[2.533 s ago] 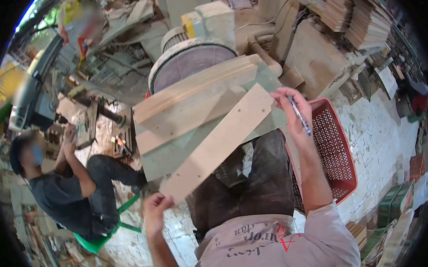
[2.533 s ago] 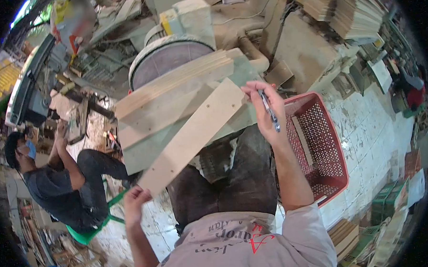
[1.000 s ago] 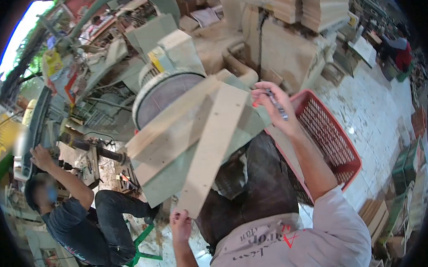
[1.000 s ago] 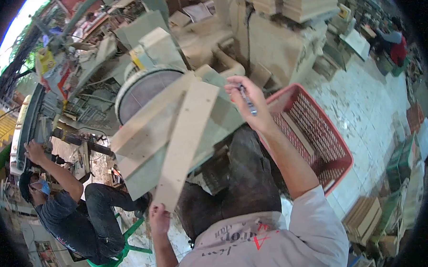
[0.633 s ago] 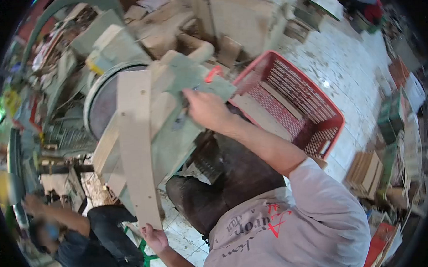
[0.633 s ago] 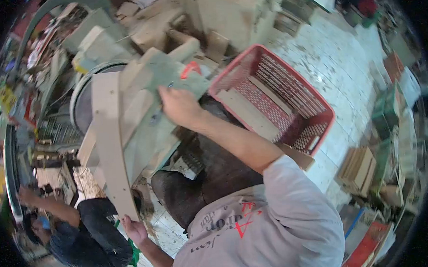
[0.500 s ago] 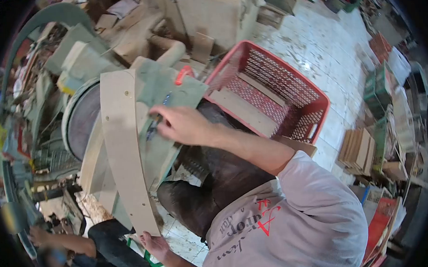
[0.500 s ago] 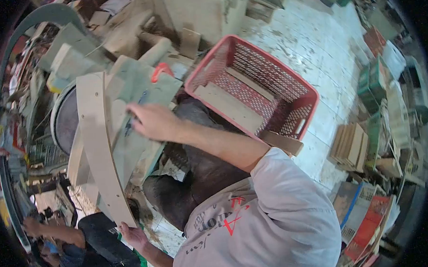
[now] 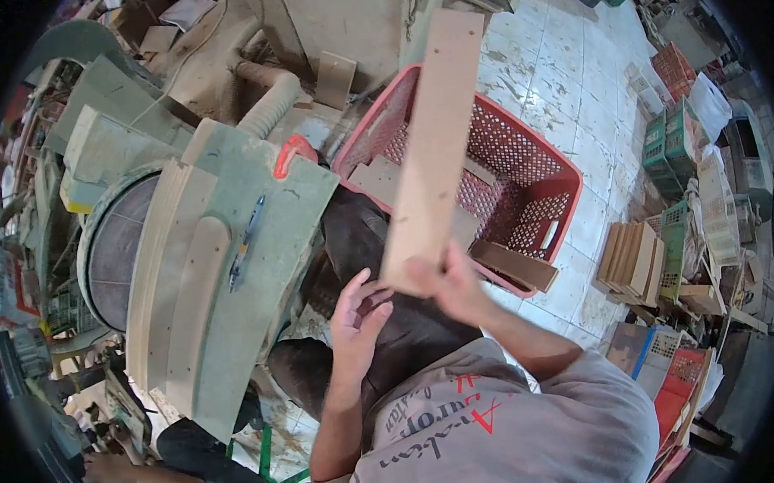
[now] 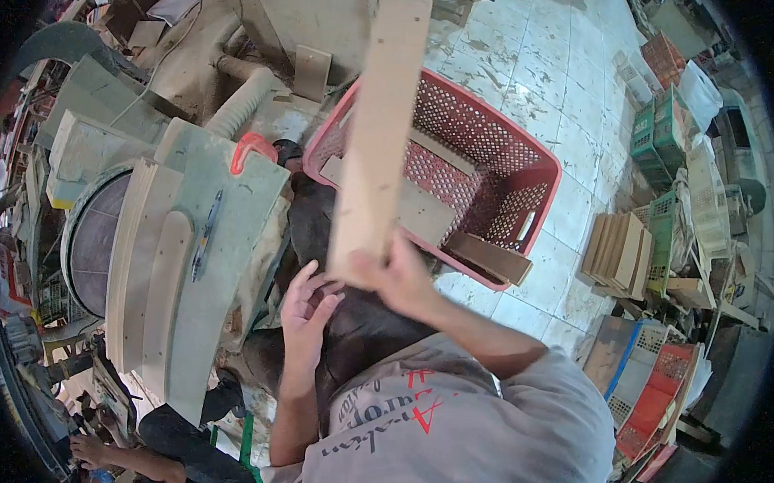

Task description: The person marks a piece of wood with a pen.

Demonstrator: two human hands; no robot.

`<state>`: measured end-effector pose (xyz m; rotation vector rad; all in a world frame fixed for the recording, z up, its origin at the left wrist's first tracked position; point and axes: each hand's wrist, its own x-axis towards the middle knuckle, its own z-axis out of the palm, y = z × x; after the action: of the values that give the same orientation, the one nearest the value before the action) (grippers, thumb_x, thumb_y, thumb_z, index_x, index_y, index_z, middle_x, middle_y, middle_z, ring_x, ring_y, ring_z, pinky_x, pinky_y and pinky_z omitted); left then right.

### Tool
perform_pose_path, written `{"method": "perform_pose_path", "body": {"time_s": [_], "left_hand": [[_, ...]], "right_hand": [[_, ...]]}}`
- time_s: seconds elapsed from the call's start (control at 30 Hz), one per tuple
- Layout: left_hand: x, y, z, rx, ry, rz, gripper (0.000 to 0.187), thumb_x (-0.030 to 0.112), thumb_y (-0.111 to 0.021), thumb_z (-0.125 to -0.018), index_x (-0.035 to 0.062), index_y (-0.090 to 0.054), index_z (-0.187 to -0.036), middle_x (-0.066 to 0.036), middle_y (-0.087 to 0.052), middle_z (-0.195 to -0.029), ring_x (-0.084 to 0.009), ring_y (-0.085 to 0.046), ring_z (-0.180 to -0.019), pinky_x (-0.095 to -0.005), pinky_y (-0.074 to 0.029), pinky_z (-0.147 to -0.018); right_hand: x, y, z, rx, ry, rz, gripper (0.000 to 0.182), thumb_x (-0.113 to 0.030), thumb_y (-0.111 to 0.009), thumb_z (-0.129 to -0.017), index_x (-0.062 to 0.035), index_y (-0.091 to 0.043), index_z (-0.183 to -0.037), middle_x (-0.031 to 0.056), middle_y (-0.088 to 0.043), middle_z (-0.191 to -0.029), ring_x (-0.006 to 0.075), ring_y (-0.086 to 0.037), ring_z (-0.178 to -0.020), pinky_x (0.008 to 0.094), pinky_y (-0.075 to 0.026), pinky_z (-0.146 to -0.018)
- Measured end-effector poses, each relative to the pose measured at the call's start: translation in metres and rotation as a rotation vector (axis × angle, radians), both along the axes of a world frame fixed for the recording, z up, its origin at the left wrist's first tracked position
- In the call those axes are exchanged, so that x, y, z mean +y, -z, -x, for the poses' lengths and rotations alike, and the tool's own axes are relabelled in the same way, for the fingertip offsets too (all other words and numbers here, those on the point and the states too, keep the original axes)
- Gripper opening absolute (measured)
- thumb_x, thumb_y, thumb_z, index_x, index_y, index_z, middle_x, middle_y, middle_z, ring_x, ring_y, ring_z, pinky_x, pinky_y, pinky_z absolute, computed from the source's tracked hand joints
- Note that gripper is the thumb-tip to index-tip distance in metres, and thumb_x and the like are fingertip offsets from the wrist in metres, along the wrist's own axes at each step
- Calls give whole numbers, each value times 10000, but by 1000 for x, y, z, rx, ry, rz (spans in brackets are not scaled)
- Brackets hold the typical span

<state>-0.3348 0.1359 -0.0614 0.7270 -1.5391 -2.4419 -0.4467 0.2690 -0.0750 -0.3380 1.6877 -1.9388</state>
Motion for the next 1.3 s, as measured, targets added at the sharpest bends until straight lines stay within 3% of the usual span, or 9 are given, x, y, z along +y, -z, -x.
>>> {"method": "perform_pose_path", "body": {"time_s": [0.13,0.23,0.4,0.6,0.87,0.93,1.0,1.17,1.3], "left_hand": [[-11,18,-1,-25,-4,29,372,-2,-590,-898,-12,-511,-1261,-102,-612,-1123,-175,-589,-1047,-295,-461,-930],[-27,34,-11,-99,23,152,329,17,-586,-908,8,-544,-1235,-87,-611,-1131,-157,-583,-1043,-282,-455,-923],[-26,41,-4,-170,123,211,285,42,-598,-902,-2,-573,-1183,-84,-605,-1155,-149,-557,-1079,-281,-444,-922],[-7,40,23,-124,441,750,416,141,-708,-806,64,-595,-1199,-137,-566,-1237,-295,-507,-1180,-375,-369,-1025],[-9,44,33,-247,580,667,517,225,-735,-803,101,-559,-1273,-100,-485,-1339,-280,-395,-1272,-399,-268,-1085],[-10,42,38,-271,604,671,532,239,-729,-810,108,-542,-1291,-93,-470,-1349,-273,-389,-1276,-399,-261,-1088],[-10,41,41,-276,633,642,543,245,-722,-816,111,-526,-1305,-91,-464,-1348,-272,-389,-1275,-399,-259,-1088],[-10,43,44,-295,643,615,541,249,-723,-815,114,-529,-1301,-84,-463,-1338,-265,-390,-1274,-403,-259,-1086],[-11,39,46,-313,666,623,542,257,-730,-806,108,-539,-1291,-89,-469,-1326,-265,-395,-1270,-402,-263,-1079]], "right_hand": [[93,21,67,21,164,-337,272,-69,-536,-931,14,-492,-1186,54,-587,-1083,114,-552,-982,270,-461,-857],[142,49,97,62,289,-560,212,-118,-558,-939,26,-557,-1096,69,-628,-971,117,-597,-892,272,-500,-768],[171,129,140,-265,443,-471,275,-188,-611,-919,-3,-561,-1116,66,-631,-967,163,-627,-875,348,-566,-702],[175,230,196,-469,474,-275,290,-195,-618,-908,-60,-574,-1162,55,-631,-1045,164,-619,-918,323,-539,-742],[154,301,276,-542,398,-107,239,-146,-591,-922,4,-617,-1106,-11,-621,-924,94,-557,-817,279,-451,-686],[151,315,291,-569,406,-156,237,-144,-599,-912,-16,-625,-1109,3,-623,-927,104,-558,-825,279,-457,-701],[154,327,300,-643,425,-231,291,-185,-594,-907,-40,-610,-1159,39,-625,-1128,169,-535,-1063,364,-450,-887],[167,340,300,-615,650,-298,203,-36,-568,-885,15,-575,-1081,110,-611,-1047,223,-619,-915,272,-533,-740],[171,350,301,-511,689,-178,193,-50,-539,-914,75,-528,-1061,175,-601,-1021,247,-615,-943,316,-553,-790]]}}
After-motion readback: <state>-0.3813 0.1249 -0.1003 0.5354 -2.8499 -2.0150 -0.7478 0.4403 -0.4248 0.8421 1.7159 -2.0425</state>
